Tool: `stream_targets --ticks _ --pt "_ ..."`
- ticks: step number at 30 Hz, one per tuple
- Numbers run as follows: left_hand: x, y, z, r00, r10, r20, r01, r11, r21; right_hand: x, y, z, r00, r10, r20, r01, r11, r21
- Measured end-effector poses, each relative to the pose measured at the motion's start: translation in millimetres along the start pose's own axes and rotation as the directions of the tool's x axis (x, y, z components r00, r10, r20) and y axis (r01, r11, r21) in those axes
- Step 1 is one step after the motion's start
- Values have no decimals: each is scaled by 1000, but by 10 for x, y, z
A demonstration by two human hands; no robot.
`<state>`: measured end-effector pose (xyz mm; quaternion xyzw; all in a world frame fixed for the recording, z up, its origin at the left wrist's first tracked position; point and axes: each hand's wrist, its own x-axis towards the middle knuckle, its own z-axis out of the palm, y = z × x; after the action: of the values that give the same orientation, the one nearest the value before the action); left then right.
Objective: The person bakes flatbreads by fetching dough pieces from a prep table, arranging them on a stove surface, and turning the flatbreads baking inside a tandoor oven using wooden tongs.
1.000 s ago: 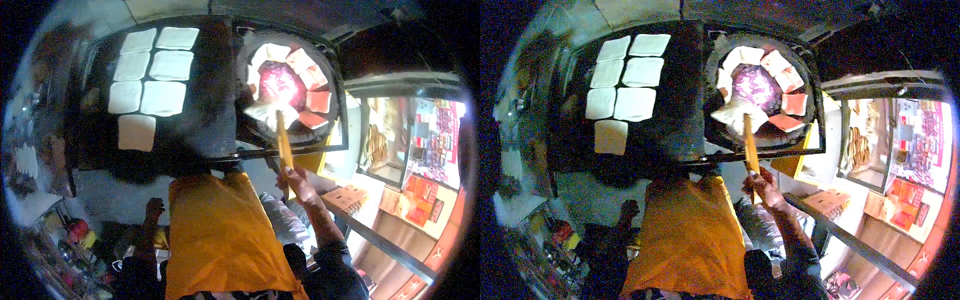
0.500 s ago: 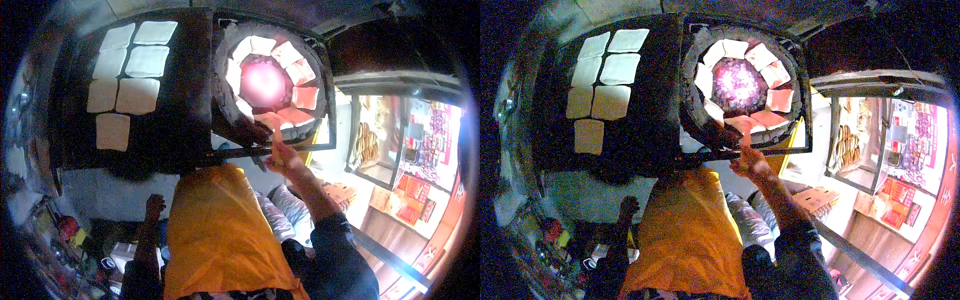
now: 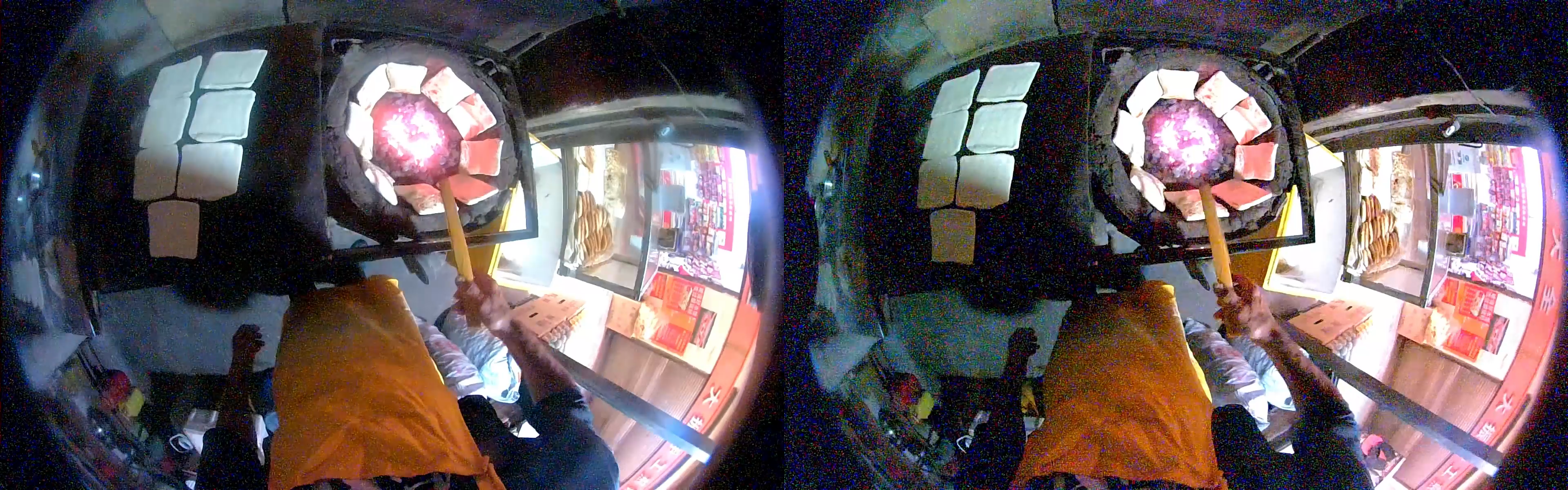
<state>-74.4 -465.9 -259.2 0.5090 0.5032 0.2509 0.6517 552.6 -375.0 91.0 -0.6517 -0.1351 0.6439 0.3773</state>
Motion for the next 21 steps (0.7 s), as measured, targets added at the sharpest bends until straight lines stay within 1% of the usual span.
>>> stream_targets --ticks 1,2,3,4,5,6,7,8,9,10,12,14,15,17,18,19,20,21 --pt "51 357 115 976 -200 -87 146 897 -417 -50 -7 55 985 -173 -3 157 901 -403" --pt "128 626 193 910 -407 -81 206 612 -763 -106 -12 100 942 -330 62 267 626 -733" --pt "198 684 186 913 -400 -84 202 620 -758 -94 222 40 950 -309 -37 160 586 -795" --pt "255 731 151 888 -458 -43 357 747 -561 -22 583 -169 947 -321 -16 121 402 -908" --pt "318 775 97 854 -520 -24 486 813 -320 -72 752 -226 949 -309 -69 56 378 -924" --pt "327 682 68 856 -517 -29 484 819 -310 -143 910 -273 948 -294 -122 -11 353 -935" --pt "287 434 65 856 -513 -57 423 760 -493 -228 1075 -359 946 -302 -116 27 431 -902" --pt "289 306 46 855 -512 -85 338 674 -656 -300 1260 -429 944 -312 -110 67 505 -861" --pt "306 377 12 857 -508 -86 340 682 -648 -349 1497 -421 859 -466 -213 78 529 -845" --pt "311 543 1 874 -477 -90 342 737 -584 -417 1459 -371 888 -430 -166 88 511 -855" --pt "288 938 43 908 -409 -91 329 831 -448 -507 1764 -353 854 -420 -307 -3 586 -811" --pt "284 1348 126 936 -342 -82 304 904 -302 -614 2103 -479 907 -269 -325 -69 665 -743" --pt "323 1514 176 938 -337 -81 301 908 -290 -662 2261 -536 929 -193 -316 -95 701 -707" --pt "413 1765 254 904 -416 -96 416 909 -26 -751 2564 -614 953 -45 -300 -163 760 -629" --pt "435 1637 199 905 -413 -101 414 910 -15 -817 2714 -642 955 23 -295 -199 786 -585" --pt "443 1327 99 919 -386 -78 382 922 -59 -823 2824 -688 956 69 -286 -226 797 -561" --pt "448 1159 50 932 -357 -58 350 931 -106 -865 2955 -743 952 123 -281 -260 812 -523" --pt "450 1193 90 932 -357 -67 349 931 -102 -885 3081 -809 947 163 -275 -287 814 -504"
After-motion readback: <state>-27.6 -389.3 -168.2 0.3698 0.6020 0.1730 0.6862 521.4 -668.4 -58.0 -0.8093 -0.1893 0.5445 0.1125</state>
